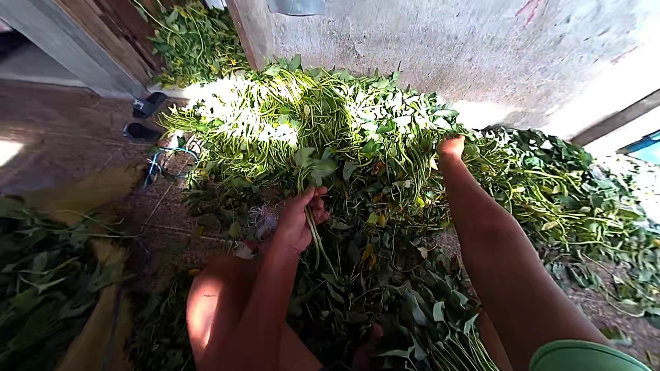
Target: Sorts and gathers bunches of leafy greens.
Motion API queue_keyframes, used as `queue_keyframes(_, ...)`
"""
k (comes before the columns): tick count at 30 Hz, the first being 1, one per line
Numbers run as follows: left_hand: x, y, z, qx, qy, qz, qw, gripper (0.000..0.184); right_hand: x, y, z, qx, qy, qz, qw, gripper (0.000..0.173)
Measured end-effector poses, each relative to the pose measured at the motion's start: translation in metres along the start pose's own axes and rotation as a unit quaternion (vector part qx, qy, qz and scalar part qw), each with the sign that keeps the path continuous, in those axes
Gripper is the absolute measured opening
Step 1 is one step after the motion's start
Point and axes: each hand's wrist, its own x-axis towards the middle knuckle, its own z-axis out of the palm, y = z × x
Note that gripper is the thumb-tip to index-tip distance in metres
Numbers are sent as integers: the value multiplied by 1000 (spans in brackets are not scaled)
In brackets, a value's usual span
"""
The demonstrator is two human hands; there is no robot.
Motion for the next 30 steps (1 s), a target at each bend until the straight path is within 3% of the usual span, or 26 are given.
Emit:
queue_keyframes(3,3,3,-2,-21,-6,22,1000,39,30,10,12,-9,-62,-24,998,80)
queue_keyframes(4,5,4,-2,-26,-6,28,999,39,31,5,13,-35,-76,-43,996,77)
queue_keyframes(6,8,5,-1,-28,-4,35,999,39,29,-14,12,-101,-99,-90,986,55)
queue_keyframes(8,10,4,3,-23,-3,36,999,39,21,-41,5,-99,-85,-118,984,46)
queue_keyframes(9,11,3,5,-20,-2,35,999,38,15,-55,-2,-50,-60,-120,990,44)
queue_keyframes(11,13,1,8,-21,-4,37,999,37,-9,-76,-18,158,-13,-99,982,33)
queue_keyframes(12,14,-1,8,-21,-6,37,999,36,-33,-82,-30,287,-13,-74,955,17)
queue_keyframes(13,15,-2,8,-20,-6,38,999,36,-61,-83,-44,398,-26,-49,916,12)
queue_keyframes(15,17,-4,10,-14,-9,36,999,36,-118,-62,-66,483,-117,-32,867,20)
queue_keyframes(17,21,-7,14,2,-8,34,999,34,-152,-31,-67,455,-234,-24,859,24)
queue_keyframes(20,23,-22,16,55,10,22,998,29,-164,1,-32,371,-349,-12,860,28)
queue_keyframes(30,20,-47,21,156,-32,40,986,18,-287,47,-8,127,-299,-183,928,36)
